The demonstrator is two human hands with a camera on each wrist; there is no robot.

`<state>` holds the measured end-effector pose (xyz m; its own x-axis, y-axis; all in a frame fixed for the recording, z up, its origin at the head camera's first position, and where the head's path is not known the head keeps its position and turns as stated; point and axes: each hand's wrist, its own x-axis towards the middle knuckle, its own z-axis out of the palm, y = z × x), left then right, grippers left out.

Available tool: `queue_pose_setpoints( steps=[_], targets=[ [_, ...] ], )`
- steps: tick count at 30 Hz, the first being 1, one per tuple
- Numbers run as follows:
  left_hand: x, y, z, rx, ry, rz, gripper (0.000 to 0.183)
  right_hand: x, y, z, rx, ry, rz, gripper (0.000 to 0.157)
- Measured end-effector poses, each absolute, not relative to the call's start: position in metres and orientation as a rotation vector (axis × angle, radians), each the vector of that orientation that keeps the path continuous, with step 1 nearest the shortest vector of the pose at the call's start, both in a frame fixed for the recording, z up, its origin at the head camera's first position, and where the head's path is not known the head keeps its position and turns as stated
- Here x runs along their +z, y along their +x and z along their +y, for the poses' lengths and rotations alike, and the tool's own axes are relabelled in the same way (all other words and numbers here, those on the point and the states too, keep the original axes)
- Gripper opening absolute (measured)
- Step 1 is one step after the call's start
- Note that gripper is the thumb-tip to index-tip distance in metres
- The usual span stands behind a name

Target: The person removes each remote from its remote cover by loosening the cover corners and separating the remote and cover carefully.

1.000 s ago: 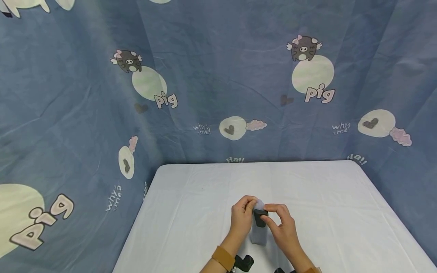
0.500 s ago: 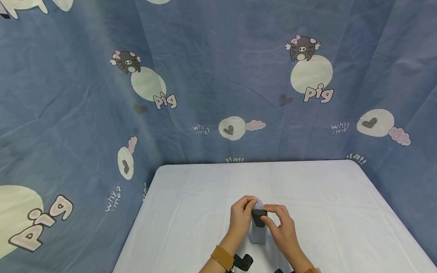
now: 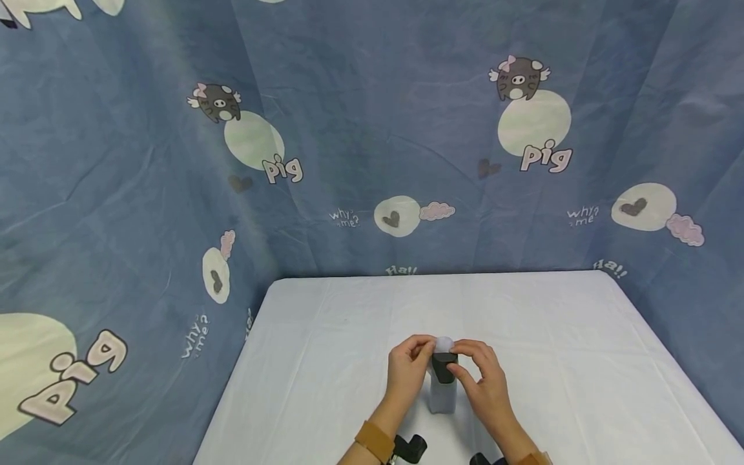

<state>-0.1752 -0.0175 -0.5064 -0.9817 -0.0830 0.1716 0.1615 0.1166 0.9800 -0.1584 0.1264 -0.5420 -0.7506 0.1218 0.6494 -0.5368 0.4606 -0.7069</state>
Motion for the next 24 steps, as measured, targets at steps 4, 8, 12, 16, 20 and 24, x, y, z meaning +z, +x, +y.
queue_pose_setpoints(
  steps=[4,8,12,16,20,24],
  targets=[
    [-0.521,-0.183,-0.019,-1.985,-0.026,-2.252,0.010,-0.543,-0.160,0.127,1.302,0.354,-2.065,0.040],
    [-0.531,-0.187,-0.023,-2.067,-0.061,-2.242,0.013,-0.541,-0.159,0.127,1.292,0.357,-2.071,0.040],
    [-0.536,-0.187,-0.027,-2.122,-0.197,-2.227,0.022,-0.539,-0.157,0.126,1.299,0.348,-2.085,0.040],
    [-0.537,-0.182,-0.033,-2.101,-0.400,-2.247,0.034,-0.527,-0.151,0.122,1.365,0.352,-2.093,0.037],
    [-0.539,-0.177,-0.039,-2.032,-0.634,-2.278,0.040,-0.509,-0.141,0.120,1.402,0.368,-2.104,0.037],
    [-0.544,-0.177,-0.043,-1.887,-0.805,-2.349,0.047,-0.508,-0.140,0.120,1.365,0.369,-2.128,0.047]
  ],
)
